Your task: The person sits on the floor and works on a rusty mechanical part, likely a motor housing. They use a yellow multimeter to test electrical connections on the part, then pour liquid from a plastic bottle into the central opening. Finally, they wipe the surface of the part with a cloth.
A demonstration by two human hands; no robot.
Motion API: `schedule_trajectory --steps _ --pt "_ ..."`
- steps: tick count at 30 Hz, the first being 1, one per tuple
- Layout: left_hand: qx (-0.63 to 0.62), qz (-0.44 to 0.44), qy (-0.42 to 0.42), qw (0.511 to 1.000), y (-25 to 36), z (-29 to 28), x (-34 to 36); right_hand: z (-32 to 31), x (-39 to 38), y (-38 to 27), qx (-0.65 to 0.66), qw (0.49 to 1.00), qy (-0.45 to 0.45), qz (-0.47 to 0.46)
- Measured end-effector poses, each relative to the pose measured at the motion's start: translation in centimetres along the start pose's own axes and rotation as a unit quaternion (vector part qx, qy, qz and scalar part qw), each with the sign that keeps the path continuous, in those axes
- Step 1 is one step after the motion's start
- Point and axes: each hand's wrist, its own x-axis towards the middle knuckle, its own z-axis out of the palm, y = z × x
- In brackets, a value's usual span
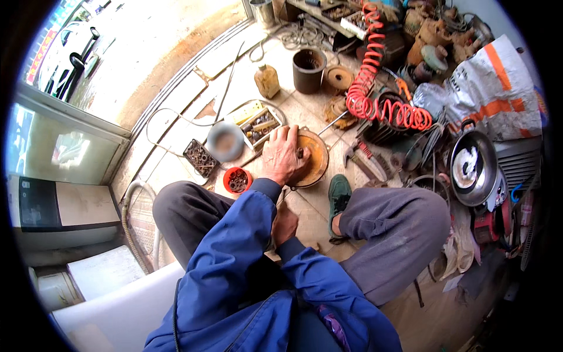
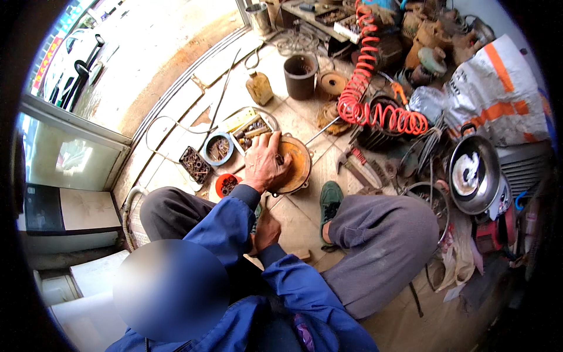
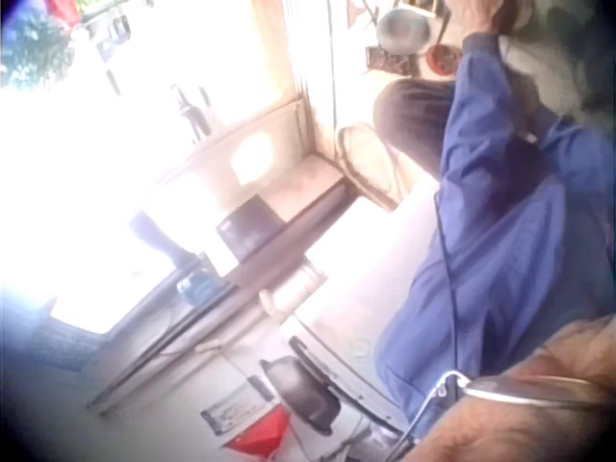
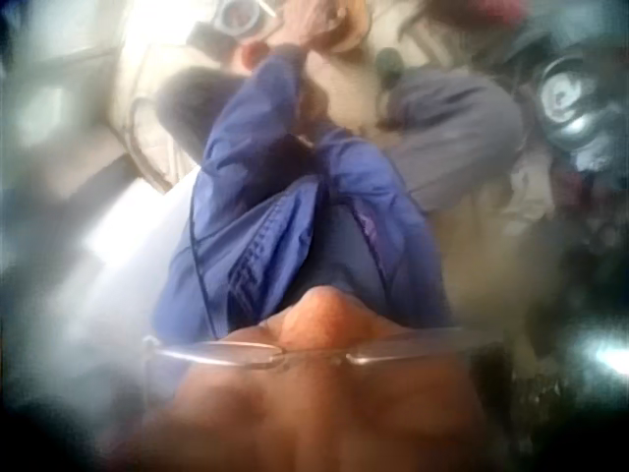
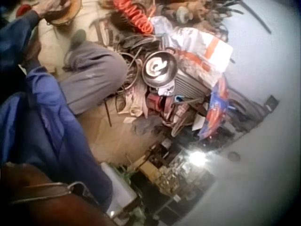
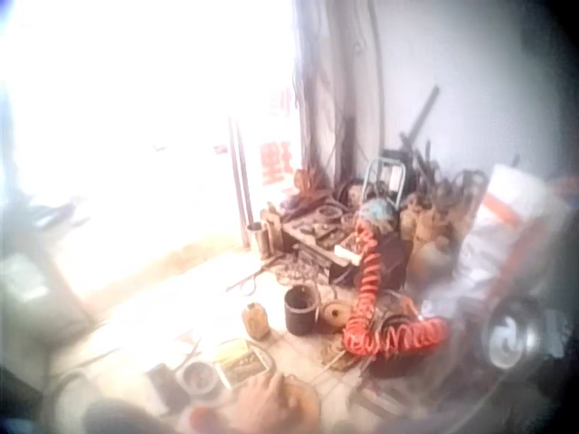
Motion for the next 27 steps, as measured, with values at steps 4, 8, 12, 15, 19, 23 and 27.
schedule_trajectory --steps 4,8,12,15,19,23,27 --pt "-0.038 -0.013 -0.048 0.998 -1.1 -2.6 -1.4 -3.2 -1.1 -2.7 -0.188 0.932 -0.297 0.086" --pt "-0.088 -0.083 -0.010 0.993 -1.6 -3.4 -6.4 -4.2 -0.4 5.1 -0.288 0.899 -0.270 0.191" --pt "-0.166 -0.287 -0.024 0.943 -3.2 -3.2 -13.2 -6.2 1.2 1.2 -0.380 0.859 -0.314 0.138" --pt "-0.233 -0.354 -0.053 0.904 -5.0 -1.1 -17.1 -6.9 1.5 -1.6 -0.394 0.859 -0.308 0.106" --pt "-0.295 -0.332 -0.020 0.896 -4.4 -0.5 -14.9 -8.0 6.7 2.6 -0.258 0.960 -0.084 0.064" --pt "-0.291 -0.292 0.030 0.911 -4.2 -1.0 -10.3 -10.5 12.4 0.0 -0.159 0.984 0.030 0.080" --pt "-0.365 -0.280 0.060 0.886 -3.4 0.9 -8.1 -12.4 18.6 -1.0 -0.080 0.987 -0.002 0.137"
